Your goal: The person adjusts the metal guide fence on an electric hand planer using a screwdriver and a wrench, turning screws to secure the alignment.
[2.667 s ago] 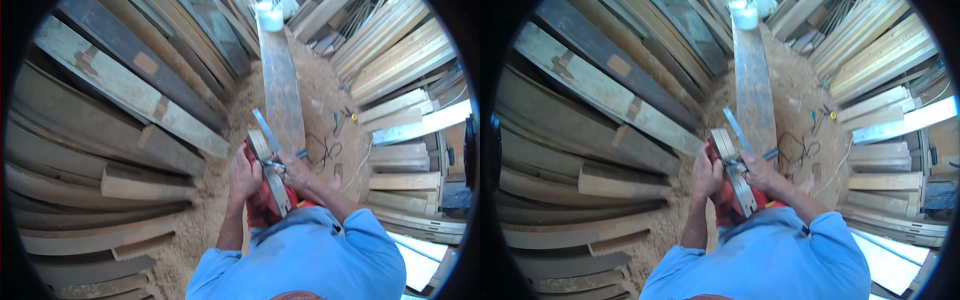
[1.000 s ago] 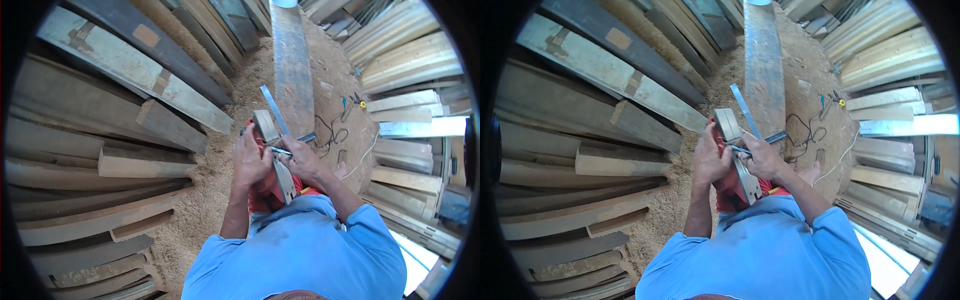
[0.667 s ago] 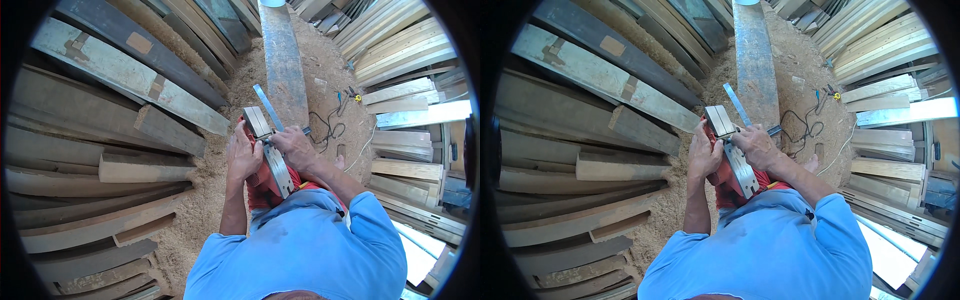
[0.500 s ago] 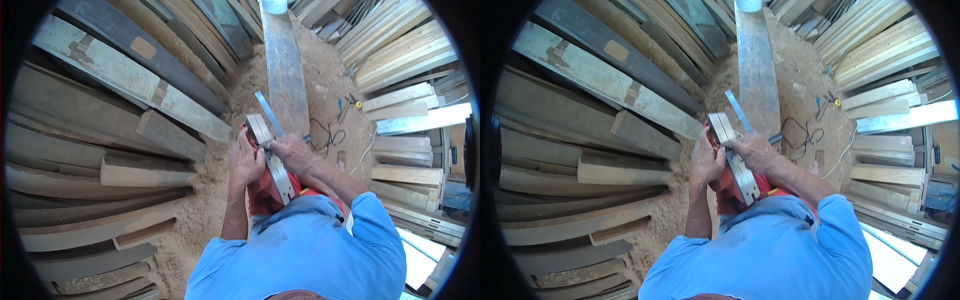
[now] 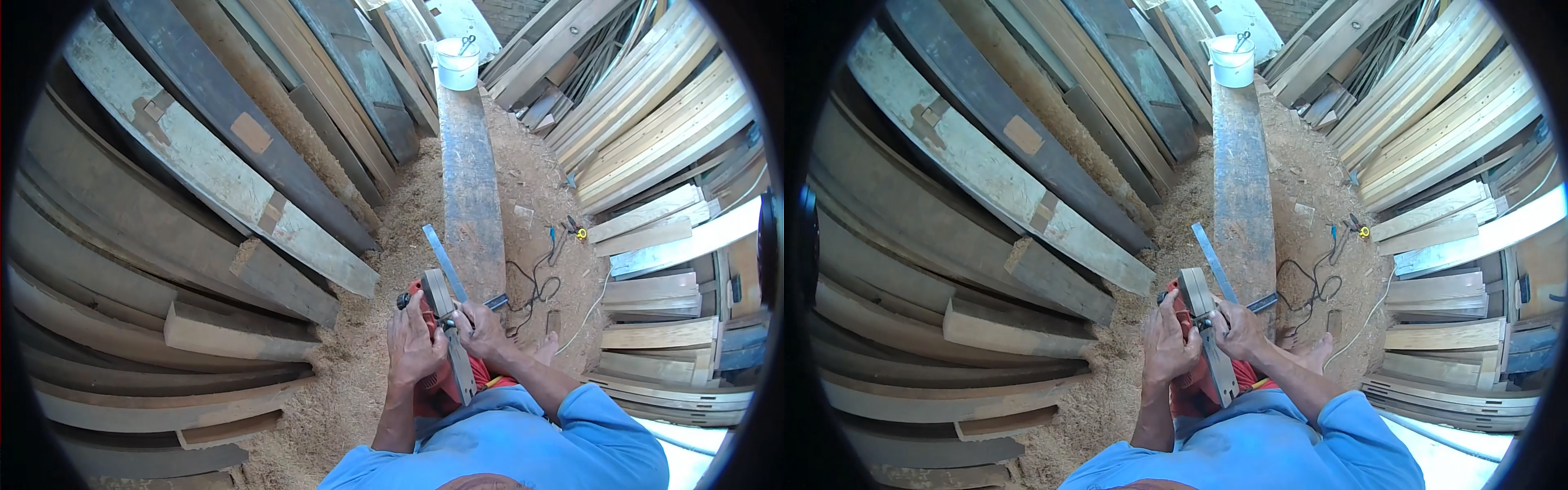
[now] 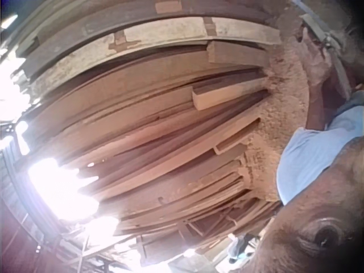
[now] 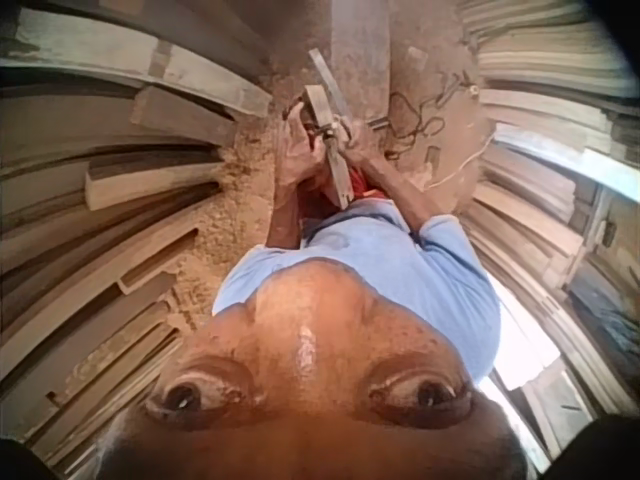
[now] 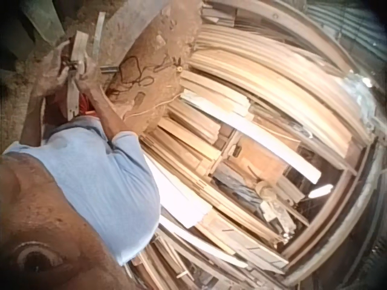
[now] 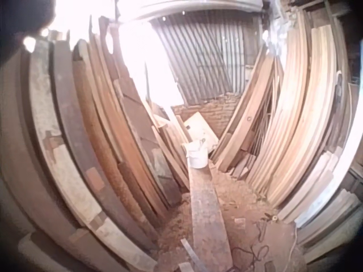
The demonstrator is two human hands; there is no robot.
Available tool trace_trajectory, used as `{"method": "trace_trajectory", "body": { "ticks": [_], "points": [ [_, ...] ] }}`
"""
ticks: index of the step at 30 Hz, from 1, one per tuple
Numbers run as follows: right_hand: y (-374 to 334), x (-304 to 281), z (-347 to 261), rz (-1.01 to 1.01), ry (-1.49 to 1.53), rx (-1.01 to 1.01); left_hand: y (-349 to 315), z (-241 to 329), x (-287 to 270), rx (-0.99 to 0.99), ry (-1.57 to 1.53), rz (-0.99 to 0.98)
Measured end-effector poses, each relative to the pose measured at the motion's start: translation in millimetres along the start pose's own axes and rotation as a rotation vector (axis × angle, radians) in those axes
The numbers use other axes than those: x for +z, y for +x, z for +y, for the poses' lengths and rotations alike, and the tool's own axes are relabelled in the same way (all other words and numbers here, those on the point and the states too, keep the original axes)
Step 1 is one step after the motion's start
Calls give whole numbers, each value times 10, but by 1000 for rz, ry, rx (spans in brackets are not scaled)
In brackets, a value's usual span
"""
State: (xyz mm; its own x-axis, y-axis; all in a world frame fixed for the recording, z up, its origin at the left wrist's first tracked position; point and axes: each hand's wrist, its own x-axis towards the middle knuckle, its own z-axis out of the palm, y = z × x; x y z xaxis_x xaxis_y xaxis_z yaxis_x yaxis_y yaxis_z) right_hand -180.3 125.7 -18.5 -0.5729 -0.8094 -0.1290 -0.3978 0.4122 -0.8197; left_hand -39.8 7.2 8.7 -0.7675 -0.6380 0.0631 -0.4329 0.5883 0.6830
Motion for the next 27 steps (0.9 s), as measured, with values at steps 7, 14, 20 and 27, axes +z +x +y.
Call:
{"method": "trace_trajectory", "body": {
  "ticks": [7, 14, 20, 27],
  "points": [
    [39, 38, -7, 28, 40, 75, 69, -31, -17, 63, -10, 19],
    [70, -94, -167, -107, -30, 45, 51, -40, -62, -91, -82, -36],
    [-9, -249, -403, -268, -31, -129, 20, -160, -120, -157, -60, -47],
    [-14, -201, -78, -217, -116, -264, 79, -157, -17, -125, -82, -61]
  ]
}}
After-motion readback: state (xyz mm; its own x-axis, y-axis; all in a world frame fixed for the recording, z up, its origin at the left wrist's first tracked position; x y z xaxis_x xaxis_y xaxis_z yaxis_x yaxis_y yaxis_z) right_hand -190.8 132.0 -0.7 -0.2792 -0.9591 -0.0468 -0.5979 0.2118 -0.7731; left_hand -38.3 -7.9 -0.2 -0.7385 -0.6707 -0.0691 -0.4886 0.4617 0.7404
